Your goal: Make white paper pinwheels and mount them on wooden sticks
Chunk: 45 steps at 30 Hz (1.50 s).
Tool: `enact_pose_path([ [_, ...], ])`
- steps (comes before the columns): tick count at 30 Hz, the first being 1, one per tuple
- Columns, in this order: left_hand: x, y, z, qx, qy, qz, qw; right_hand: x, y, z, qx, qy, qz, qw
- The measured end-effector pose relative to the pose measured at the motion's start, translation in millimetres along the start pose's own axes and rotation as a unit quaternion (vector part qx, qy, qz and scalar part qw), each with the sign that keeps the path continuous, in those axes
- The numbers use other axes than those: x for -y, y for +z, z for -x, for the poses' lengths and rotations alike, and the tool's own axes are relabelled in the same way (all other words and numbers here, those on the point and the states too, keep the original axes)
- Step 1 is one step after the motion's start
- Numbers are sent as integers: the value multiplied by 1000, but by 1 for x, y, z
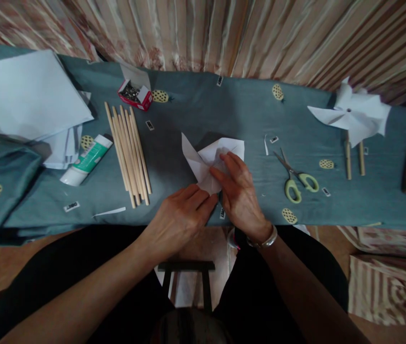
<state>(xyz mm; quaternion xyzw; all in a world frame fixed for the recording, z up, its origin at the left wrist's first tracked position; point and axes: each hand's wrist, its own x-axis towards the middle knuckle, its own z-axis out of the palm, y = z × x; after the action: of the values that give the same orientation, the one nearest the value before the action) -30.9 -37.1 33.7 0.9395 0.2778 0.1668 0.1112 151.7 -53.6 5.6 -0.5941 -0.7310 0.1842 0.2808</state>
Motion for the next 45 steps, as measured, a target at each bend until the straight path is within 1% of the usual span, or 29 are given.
enact_pose_path([
  [4, -2, -3, -3, -12, 4, 0, 1000, 0, 2, 1, -1, -5, 5, 1000],
  [8, -9, -4, -5, -38, 38, 15, 998, 0, 2, 0, -6, -8, 22, 1000],
  [10, -13, -5, -6, -50, 54, 28, 997, 1, 2, 0, 6, -5, 40, 999],
  [13, -15, -6, -7, -54, 58, 36, 996, 3, -1, -1, 25, -4, 60, 998],
  [15, -13, -7, -7, -52, 53, 31, 997, 3, -2, -1, 25, -5, 59, 998],
  [20, -3, -3, -6, -33, 32, 17, 999, 1, -3, -2, -8, 4, 24, 1000],
  [22, 0, 0, -6, -39, 28, 17, 999, 0, -3, -3, -14, 0, 21, 1000],
  [27, 8, 10, -5, -77, 22, -11, 997, -8, -5, -6, -13, -1, 27, 1000],
  [33, 14, 14, -6, -60, 31, -29, 997, -15, -10, -14, -37, 7, -45, 998],
  [35, 14, 14, -6, -59, 31, -30, 997, -18, -15, -18, -53, 17, -50, 997],
  [39, 12, 12, -8, -59, 41, -31, 997, -29, -25, -25, -84, 43, 18, 995],
  [41, 12, 11, -9, -61, 43, -30, 997, -36, -26, -28, -72, 46, 51, 995],
  [45, 12, 10, -12, -77, 49, -26, 995, -43, -25, -33, -47, 22, 77, 996],
])
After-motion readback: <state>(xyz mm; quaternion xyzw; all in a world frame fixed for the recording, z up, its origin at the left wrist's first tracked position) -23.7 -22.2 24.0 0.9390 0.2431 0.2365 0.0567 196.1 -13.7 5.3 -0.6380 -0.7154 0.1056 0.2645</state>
